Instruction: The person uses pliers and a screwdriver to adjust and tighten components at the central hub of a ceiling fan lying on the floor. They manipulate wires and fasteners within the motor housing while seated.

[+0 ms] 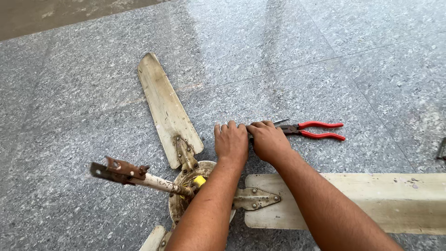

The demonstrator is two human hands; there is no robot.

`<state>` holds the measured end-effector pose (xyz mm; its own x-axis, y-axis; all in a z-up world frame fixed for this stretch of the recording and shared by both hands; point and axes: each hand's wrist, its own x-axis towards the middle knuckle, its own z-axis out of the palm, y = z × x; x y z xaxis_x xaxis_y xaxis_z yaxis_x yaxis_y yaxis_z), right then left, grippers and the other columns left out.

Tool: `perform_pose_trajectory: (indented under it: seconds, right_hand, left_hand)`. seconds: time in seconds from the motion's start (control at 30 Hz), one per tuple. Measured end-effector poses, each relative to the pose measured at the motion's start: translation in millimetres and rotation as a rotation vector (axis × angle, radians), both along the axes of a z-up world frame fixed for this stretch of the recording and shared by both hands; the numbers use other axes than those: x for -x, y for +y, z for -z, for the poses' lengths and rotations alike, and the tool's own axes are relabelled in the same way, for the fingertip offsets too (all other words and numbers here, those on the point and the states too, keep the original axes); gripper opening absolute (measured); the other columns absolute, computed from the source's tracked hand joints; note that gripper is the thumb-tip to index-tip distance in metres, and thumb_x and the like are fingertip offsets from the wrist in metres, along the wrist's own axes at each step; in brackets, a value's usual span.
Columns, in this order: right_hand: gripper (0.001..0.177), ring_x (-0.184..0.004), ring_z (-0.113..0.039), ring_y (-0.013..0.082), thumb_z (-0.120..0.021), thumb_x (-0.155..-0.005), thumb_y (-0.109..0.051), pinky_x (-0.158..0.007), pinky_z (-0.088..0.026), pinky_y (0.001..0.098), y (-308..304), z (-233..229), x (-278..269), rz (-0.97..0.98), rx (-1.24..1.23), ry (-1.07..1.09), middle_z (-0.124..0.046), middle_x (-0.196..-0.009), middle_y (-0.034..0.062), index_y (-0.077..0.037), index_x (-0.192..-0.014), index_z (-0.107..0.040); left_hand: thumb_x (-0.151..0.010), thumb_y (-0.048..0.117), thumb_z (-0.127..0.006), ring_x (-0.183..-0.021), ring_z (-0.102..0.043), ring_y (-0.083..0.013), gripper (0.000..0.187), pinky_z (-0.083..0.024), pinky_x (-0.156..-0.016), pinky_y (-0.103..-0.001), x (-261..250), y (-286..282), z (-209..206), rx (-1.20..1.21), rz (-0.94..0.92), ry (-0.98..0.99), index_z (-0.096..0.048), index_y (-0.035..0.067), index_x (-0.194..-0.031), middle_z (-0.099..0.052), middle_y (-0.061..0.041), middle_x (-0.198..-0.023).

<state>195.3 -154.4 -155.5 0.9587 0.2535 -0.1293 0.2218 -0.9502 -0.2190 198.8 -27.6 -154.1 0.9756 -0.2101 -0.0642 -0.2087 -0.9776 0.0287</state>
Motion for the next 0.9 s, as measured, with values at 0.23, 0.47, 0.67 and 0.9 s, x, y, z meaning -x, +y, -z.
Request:
perform_pose_trajectory:
  seconds: [0.23,0.47,0.67,0.9]
  right_hand:
    - [0.042,-0.122,-0.060,0.0309,-0.072,-0.086,-0.013,-0.103,-0.049,0.0432,-4,-19,28,-0.003,-0.217,-0.181,-0.067,-0.132,0.0061,-0.014,-0.128,-0.068]
    - [0.036,-0.119,-0.063,0.0268,-0.074,-0.090,-0.017,-0.096,-0.054,0.0420,5,-59,59,0.047,-0.245,-0.233,-0.069,-0.129,0.0039,-0.017,-0.126,-0.070]
    - [0.034,-0.112,-0.067,0.0244,-0.074,-0.090,-0.019,-0.090,-0.057,0.0385,7,-79,85,-0.028,-0.240,-0.401,-0.071,-0.121,0.0042,-0.015,-0.123,-0.070]
    - [0.029,-0.098,-0.071,0.0232,-0.071,-0.094,-0.014,-0.079,-0.060,0.0368,14,-99,115,-0.028,-0.250,-0.452,-0.072,-0.109,0.0042,-0.011,-0.122,-0.070]
  left_hand:
    - [-0.085,0.007,-0.075,-0.103,-0.069,-0.0273,0.024,-0.055,-0.093,-0.039,27,4,-16,0.084,0.052,-0.194,-0.071,0.004,-0.109,-0.067,-0.015,-0.112]
    - [-0.089,0.003,-0.070,-0.096,-0.071,-0.0272,0.017,-0.060,-0.081,-0.039,61,13,-51,0.186,0.065,-0.338,-0.072,0.003,-0.106,-0.069,-0.014,-0.107]
    - [-0.095,0.007,-0.067,-0.094,-0.072,-0.0297,0.015,-0.061,-0.076,-0.041,94,19,-82,0.512,-0.018,-0.353,-0.072,0.001,-0.107,-0.072,-0.016,-0.104]
    - [-0.094,0.014,-0.071,-0.093,-0.075,-0.0330,0.027,-0.062,-0.076,-0.041,135,22,-116,0.828,-0.040,-0.359,-0.067,0.000,-0.117,-0.074,-0.018,-0.107]
